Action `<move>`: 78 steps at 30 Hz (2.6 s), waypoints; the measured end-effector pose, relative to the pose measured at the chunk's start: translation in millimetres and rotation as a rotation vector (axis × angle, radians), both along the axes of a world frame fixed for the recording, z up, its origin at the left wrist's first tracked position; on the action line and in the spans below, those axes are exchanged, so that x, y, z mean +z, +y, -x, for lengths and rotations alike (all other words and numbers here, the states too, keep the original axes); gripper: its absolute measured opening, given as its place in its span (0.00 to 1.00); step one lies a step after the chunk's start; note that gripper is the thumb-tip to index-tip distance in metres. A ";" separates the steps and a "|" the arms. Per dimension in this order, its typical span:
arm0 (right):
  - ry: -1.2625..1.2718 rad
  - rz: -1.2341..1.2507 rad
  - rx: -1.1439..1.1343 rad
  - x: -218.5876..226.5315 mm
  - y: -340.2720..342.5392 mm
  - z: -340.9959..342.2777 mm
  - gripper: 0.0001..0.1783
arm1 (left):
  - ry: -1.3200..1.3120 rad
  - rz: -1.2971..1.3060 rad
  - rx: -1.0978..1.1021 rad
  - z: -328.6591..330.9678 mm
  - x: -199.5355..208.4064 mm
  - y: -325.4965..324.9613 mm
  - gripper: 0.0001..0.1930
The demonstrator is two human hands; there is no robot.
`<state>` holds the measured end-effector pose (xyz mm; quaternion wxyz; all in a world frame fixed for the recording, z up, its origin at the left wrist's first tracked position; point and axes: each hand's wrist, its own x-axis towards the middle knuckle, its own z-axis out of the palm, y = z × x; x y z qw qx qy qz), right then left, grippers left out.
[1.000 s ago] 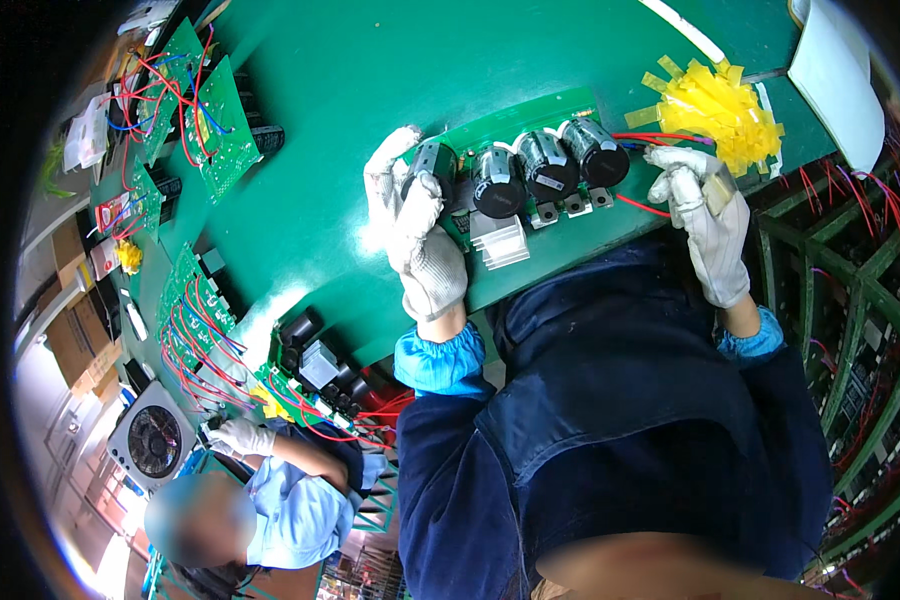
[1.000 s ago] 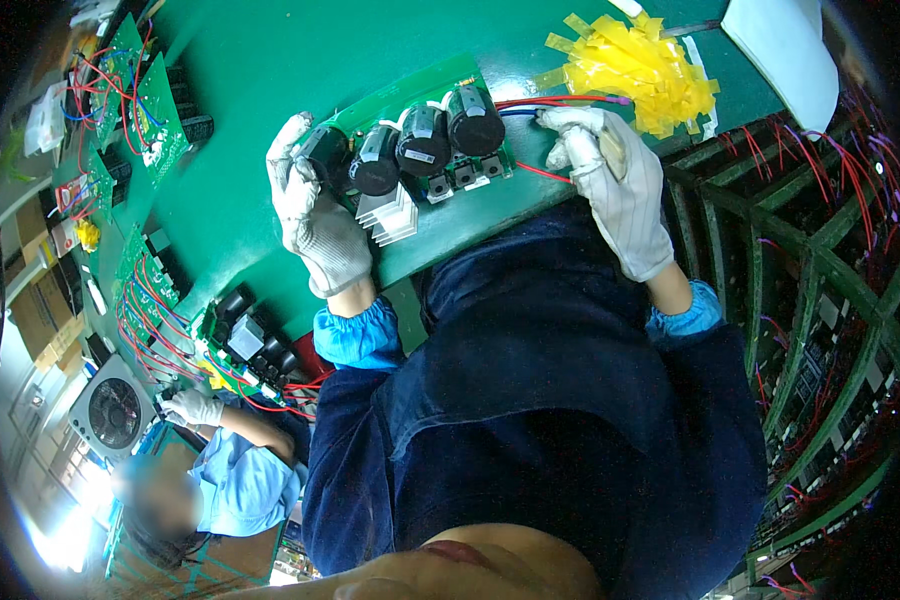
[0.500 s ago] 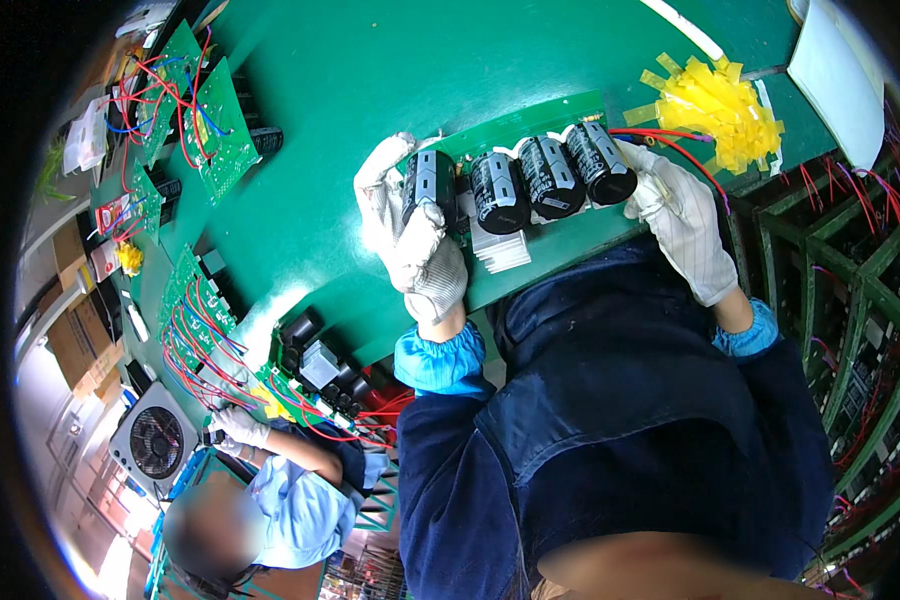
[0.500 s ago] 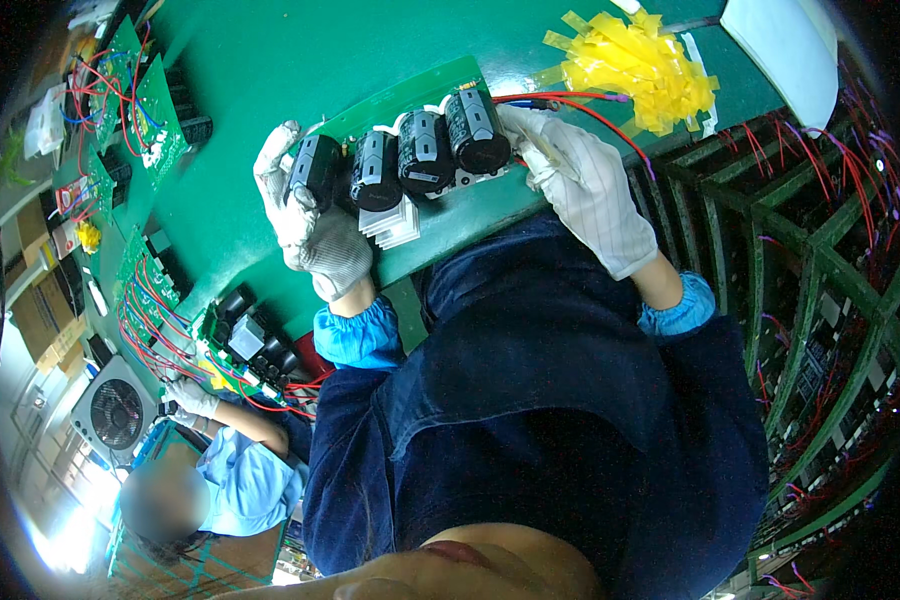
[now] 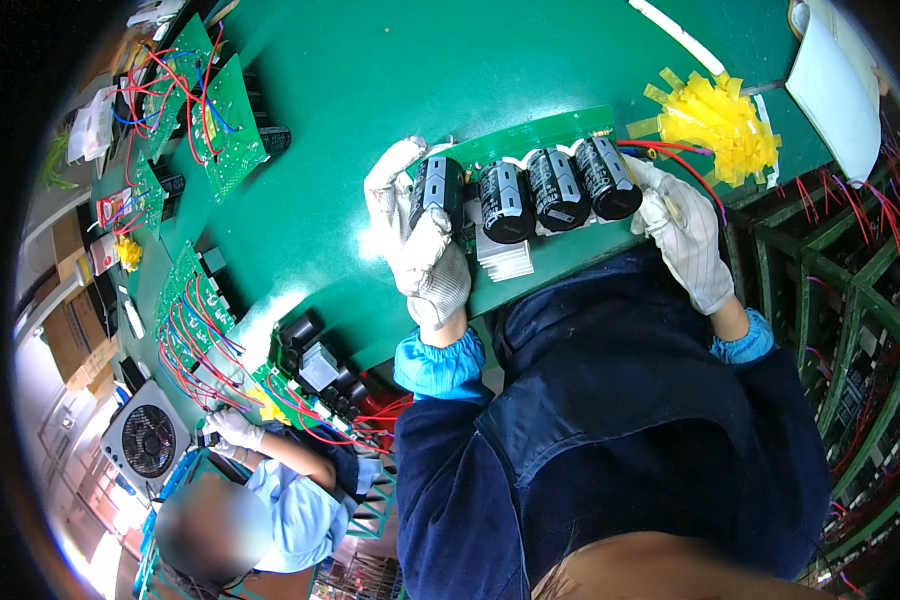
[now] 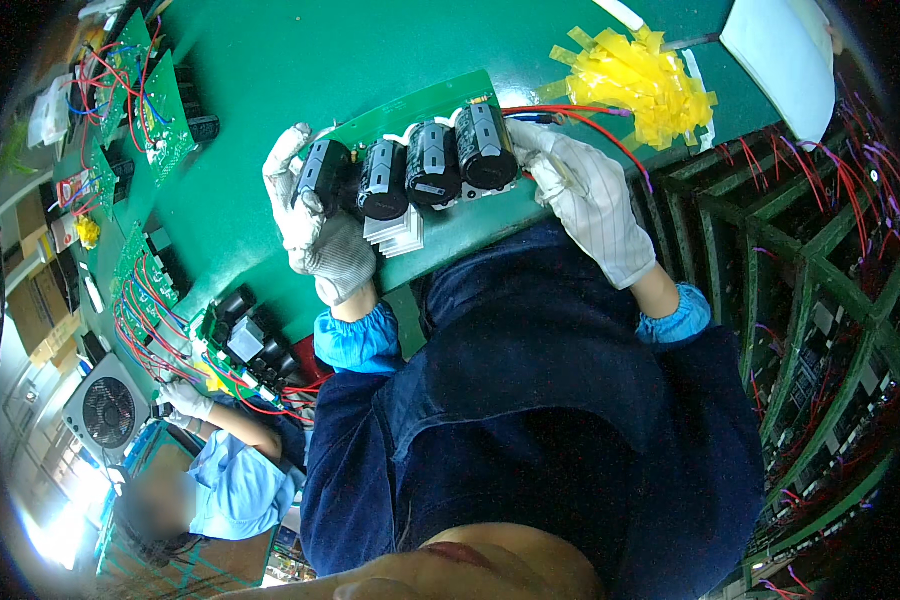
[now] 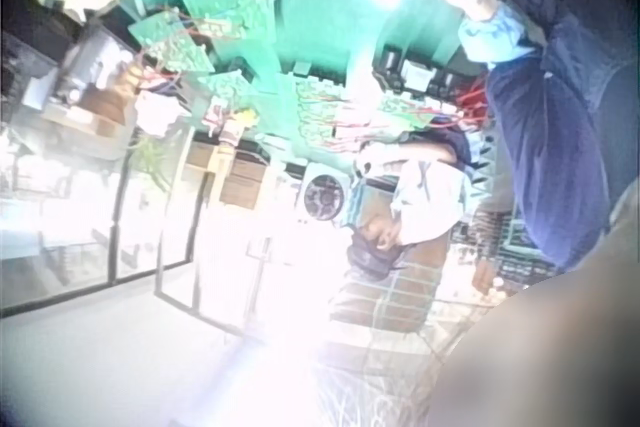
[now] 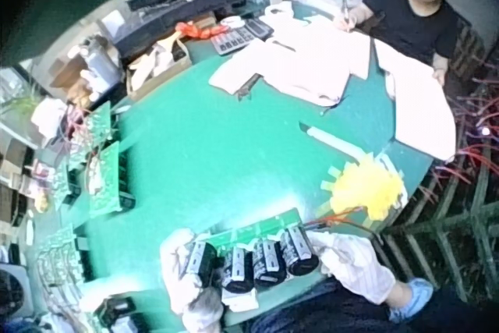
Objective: Assembling electronic components onto printed circuit boards.
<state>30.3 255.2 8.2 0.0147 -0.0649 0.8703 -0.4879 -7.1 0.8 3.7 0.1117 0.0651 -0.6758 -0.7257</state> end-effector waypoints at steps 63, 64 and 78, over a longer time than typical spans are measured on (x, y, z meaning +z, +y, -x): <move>-0.251 0.055 -0.203 -1.2 -17.7 9.0 0.20 | -0.132 -0.602 -0.170 10.5 13.3 -1.0 0.28; -0.246 0.076 -0.205 -4.5 -18.3 8.7 0.20 | -0.130 -0.590 -0.145 10.4 9.7 -1.1 0.28; 0.035 -0.163 -0.126 -30.4 -11.8 5.0 0.25 | -0.144 -0.575 -0.114 3.6 9.7 1.0 0.26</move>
